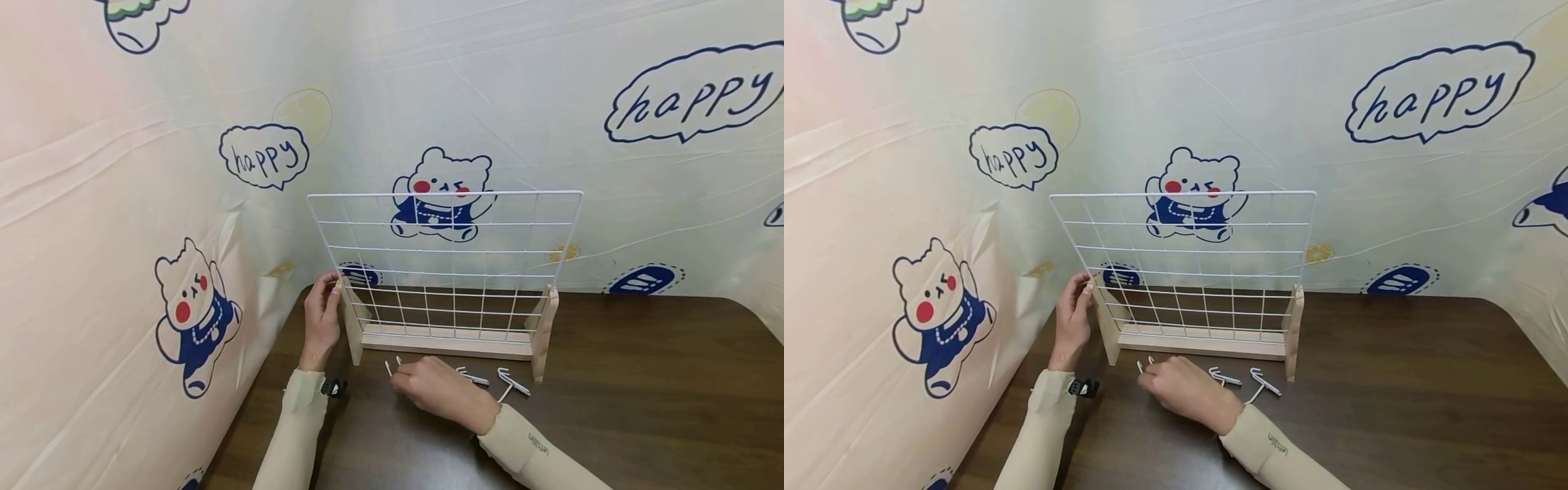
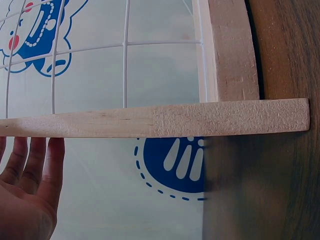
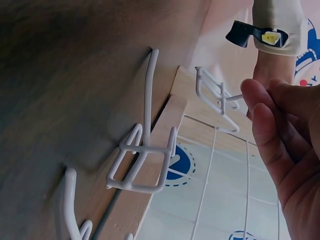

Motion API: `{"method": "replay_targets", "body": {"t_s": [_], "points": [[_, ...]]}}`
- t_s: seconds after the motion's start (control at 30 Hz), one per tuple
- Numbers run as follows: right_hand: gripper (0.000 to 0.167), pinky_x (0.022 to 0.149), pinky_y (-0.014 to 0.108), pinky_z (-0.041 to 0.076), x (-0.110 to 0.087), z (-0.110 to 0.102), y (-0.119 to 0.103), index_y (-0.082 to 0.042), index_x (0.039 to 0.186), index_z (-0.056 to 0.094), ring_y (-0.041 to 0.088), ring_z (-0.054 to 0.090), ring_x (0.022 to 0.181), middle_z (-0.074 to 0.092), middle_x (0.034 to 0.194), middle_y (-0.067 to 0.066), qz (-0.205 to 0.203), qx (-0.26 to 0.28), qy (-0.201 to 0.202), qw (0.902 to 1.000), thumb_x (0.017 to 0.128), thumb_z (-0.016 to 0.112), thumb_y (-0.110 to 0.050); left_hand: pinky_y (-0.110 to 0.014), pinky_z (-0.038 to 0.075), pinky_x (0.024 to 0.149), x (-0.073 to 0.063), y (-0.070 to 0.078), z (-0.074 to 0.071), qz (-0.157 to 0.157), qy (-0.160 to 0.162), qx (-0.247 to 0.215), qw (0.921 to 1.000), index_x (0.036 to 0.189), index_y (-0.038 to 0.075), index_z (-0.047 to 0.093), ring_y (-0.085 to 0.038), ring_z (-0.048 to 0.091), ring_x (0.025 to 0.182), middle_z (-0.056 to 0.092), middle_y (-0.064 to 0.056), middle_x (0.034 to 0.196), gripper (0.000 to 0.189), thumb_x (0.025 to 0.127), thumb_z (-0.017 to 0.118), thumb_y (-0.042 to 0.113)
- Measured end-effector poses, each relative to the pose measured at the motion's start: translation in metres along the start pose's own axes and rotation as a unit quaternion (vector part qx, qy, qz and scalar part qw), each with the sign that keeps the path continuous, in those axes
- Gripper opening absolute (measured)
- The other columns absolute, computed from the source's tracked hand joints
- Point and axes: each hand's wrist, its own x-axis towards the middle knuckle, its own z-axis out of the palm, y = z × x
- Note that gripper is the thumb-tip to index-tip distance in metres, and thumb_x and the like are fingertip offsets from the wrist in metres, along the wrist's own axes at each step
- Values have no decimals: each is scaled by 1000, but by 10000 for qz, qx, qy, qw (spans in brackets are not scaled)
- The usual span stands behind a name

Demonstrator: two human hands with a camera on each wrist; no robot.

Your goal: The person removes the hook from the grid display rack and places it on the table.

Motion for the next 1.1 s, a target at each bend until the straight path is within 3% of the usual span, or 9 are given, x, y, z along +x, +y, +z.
{"method": "replay_targets", "body": {"t_s": [0.2,0.33,0.43,1.1], "points": [[17,56,19,53,2,1,-1,-17,80,69,5,64,60,70,76,-8,37,71,-126,9999,84,76,-2,-8,43,86,-1,-12,2,75,56,21,10000,119,-19,61,-17,58,97,66,-36,113,25,102,48,-6],[20,57,19,52,2,4,-2,-17,79,66,6,64,61,69,75,-8,56,138,-228,9996,82,75,1,-8,43,85,0,-10,1,58,45,52,10000,119,-20,61,-14,58,96,66,-35,112,26,101,48,-6],[23,56,19,51,1,8,-2,-18,78,65,5,64,61,68,75,-9,57,134,-278,9995,81,74,2,-8,44,84,0,0,-1,-9,1,27,10000,118,-22,61,-16,58,94,66,-37,111,26,101,49,-7],[23,54,24,51,2,13,-3,-19,76,62,7,65,61,68,74,-9,112,-33,-653,9978,83,74,-1,-9,45,81,1,0,0,-24,-36,-49,10000,119,-22,61,-16,59,92,66,-36,110,26,101,49,-7]]}}
